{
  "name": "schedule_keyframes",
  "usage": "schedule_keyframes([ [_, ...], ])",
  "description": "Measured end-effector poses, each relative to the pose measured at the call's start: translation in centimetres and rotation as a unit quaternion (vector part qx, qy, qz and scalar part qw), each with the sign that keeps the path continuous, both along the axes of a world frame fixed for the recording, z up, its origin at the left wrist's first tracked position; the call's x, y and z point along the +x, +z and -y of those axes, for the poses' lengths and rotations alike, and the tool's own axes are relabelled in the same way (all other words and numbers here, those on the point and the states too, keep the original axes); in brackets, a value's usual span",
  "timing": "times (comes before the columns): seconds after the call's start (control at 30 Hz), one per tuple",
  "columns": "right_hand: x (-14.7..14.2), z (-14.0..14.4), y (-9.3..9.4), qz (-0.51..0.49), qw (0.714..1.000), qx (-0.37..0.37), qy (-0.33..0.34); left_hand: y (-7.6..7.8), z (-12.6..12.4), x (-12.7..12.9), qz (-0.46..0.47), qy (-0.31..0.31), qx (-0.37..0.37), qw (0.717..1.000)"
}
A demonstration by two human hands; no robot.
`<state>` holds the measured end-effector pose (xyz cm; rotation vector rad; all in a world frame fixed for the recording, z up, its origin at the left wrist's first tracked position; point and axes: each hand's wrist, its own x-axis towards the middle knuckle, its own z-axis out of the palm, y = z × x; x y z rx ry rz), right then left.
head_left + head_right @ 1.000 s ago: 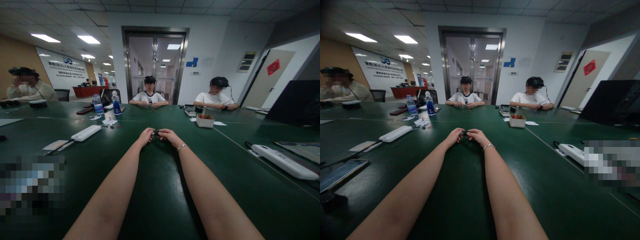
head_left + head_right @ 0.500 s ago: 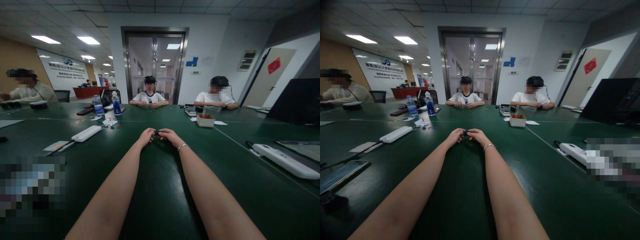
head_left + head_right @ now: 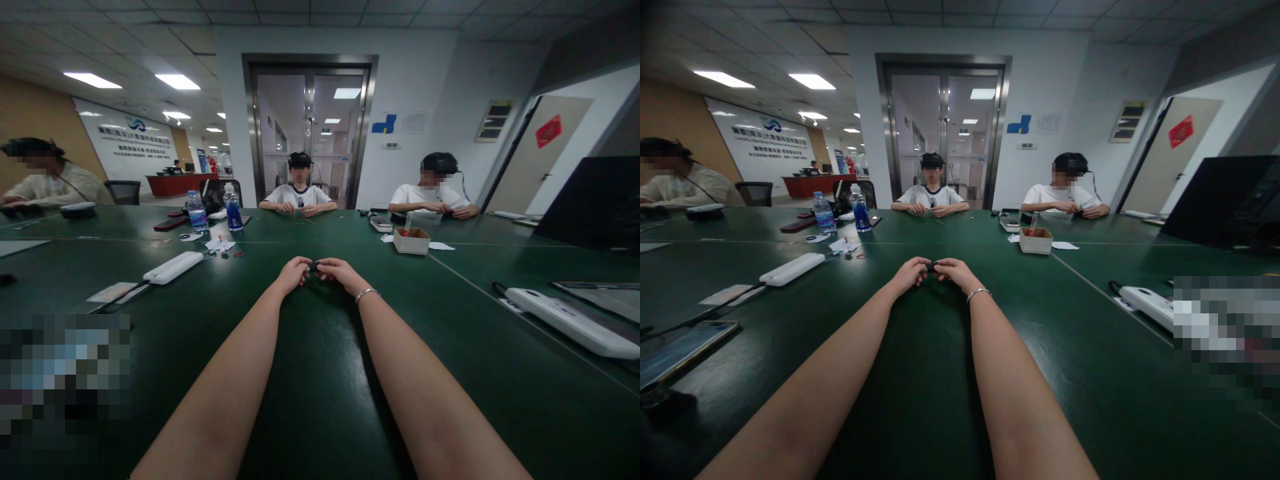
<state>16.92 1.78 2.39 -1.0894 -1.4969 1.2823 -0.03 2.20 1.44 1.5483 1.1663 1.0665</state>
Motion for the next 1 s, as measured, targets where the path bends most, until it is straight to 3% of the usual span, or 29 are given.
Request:
schedule_keyframes([
  [0.6, -0.03, 0.20, 0.06, 0.000, 1.000, 0.006, -0.007, 0.58, 0.58, 0.27, 0.003, -0.016, -0.010, 1.000],
  [1.0, -0.05, 0.09, -0.04, 0.003, 1.000, 0.003, -0.008, 0.39, 0.45, 0.19, 0.010, 0.010, -0.019, 1.000],
])
